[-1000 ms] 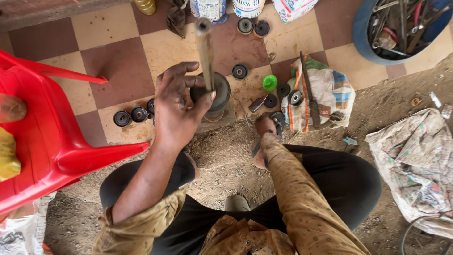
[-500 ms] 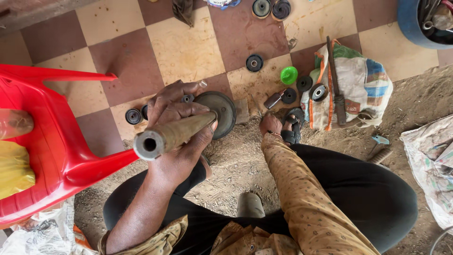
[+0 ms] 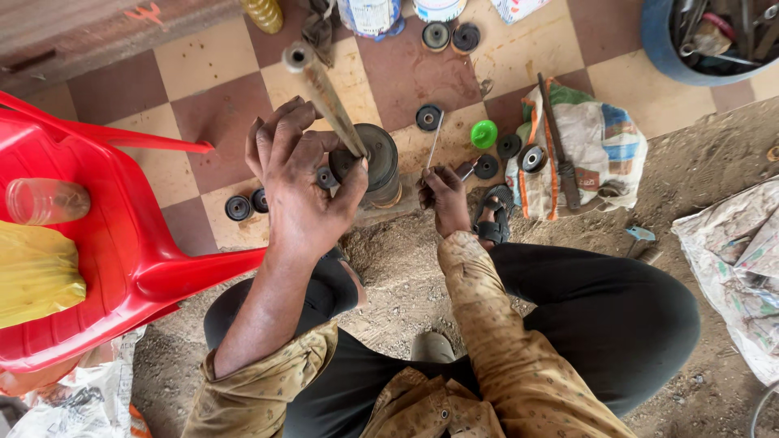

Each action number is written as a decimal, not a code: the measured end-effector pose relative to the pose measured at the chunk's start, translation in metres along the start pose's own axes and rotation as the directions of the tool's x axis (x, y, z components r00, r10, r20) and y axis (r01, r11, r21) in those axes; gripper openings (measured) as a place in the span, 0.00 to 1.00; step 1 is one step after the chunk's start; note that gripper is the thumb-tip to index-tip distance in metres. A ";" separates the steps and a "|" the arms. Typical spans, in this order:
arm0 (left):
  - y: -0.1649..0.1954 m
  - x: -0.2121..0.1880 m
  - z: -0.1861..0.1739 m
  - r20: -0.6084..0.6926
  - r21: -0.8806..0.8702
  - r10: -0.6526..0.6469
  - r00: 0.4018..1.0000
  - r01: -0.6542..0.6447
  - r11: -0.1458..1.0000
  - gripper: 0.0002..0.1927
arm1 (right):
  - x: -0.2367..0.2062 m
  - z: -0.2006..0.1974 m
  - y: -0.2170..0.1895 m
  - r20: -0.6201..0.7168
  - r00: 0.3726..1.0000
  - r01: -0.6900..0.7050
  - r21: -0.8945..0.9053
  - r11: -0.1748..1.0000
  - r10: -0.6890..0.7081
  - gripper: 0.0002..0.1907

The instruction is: The person sits on the floor and assembles a cylindrical mechanical component by inserting a metal rod and fitting circular rubber seals onto it. They use a thin metal tool to adjust the seals and repeatedly pick up and place down parts from the floor.

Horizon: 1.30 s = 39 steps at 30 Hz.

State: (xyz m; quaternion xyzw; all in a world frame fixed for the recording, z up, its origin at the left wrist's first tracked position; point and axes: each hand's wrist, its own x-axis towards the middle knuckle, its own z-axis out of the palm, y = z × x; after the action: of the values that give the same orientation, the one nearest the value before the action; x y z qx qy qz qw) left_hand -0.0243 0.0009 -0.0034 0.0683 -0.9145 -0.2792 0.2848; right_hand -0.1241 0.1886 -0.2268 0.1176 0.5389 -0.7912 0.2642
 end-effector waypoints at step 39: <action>0.010 -0.016 -0.025 -0.034 0.004 0.022 0.999 -0.021 1.000 0.12 | -0.181 0.064 -0.097 0.432 0.901 0.001 0.108 0.994 -0.048 0.08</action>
State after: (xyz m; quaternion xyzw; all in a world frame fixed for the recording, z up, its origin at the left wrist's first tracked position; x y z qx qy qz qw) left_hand 0.0035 0.0016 0.0115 0.0638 -0.9107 -0.2731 0.3032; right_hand -0.0200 0.2097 -0.0396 -0.0545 0.4256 -0.8280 0.3610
